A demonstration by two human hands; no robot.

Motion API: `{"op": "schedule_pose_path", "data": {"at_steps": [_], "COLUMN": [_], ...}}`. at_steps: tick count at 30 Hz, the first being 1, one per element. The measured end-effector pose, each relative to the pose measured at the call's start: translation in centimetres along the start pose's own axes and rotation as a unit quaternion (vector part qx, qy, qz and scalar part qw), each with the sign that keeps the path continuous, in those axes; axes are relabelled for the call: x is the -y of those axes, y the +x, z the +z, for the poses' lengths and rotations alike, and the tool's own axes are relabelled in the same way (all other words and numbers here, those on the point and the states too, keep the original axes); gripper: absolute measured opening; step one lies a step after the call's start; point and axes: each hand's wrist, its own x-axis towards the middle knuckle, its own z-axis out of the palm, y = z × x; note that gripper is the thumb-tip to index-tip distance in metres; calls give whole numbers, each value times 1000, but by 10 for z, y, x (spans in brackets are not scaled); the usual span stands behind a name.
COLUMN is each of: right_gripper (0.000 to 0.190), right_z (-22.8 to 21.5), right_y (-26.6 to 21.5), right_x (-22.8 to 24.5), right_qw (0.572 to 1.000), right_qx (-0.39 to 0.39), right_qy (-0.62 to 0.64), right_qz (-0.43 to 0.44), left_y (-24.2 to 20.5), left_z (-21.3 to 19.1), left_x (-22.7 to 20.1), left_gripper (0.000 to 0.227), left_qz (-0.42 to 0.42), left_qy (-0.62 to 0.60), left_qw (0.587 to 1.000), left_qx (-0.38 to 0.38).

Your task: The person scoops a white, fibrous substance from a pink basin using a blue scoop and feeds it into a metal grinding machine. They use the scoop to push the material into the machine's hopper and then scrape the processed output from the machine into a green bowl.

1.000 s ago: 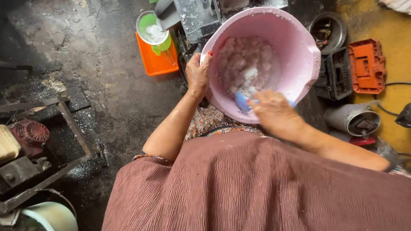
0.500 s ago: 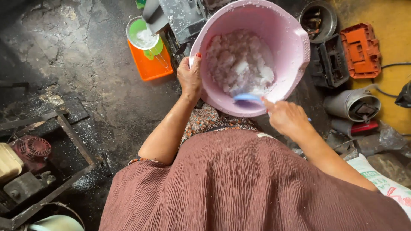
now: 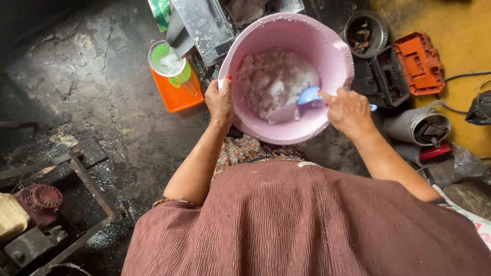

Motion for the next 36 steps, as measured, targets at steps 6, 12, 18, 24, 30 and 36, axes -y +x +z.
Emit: {"op": "schedule_pose_path", "data": {"at_steps": [6,12,18,24,30,36], "right_gripper": [26,27,43,43,37,38], "right_z": [-74,-41,4,-82,-44,-68], "right_y": [-16,11,74,75,144,128], "right_x": [-23,-15,28,28,58,39], "right_qw": [983,992,975,953,983,981], "right_qx": [-71,86,128,181,119,156], "right_qy": [-163,-97,180,232,132,28], "right_qz": [-41,-11,-14,75,36,-116], "left_y": [4,-5,5,-5,11,1], "left_z": [-4,-5,-4,-2,4,3], "left_x": [12,-1,5,-6,18,17], "left_gripper": [40,39,38,39,40,41], "left_qz": [-3,-11,-17,-30,-29,-37], "left_qy": [6,10,27,37,52,50], "left_qw": [1000,1000,999,999,998,998], "left_qx": [-4,-2,5,14,20,10]}}
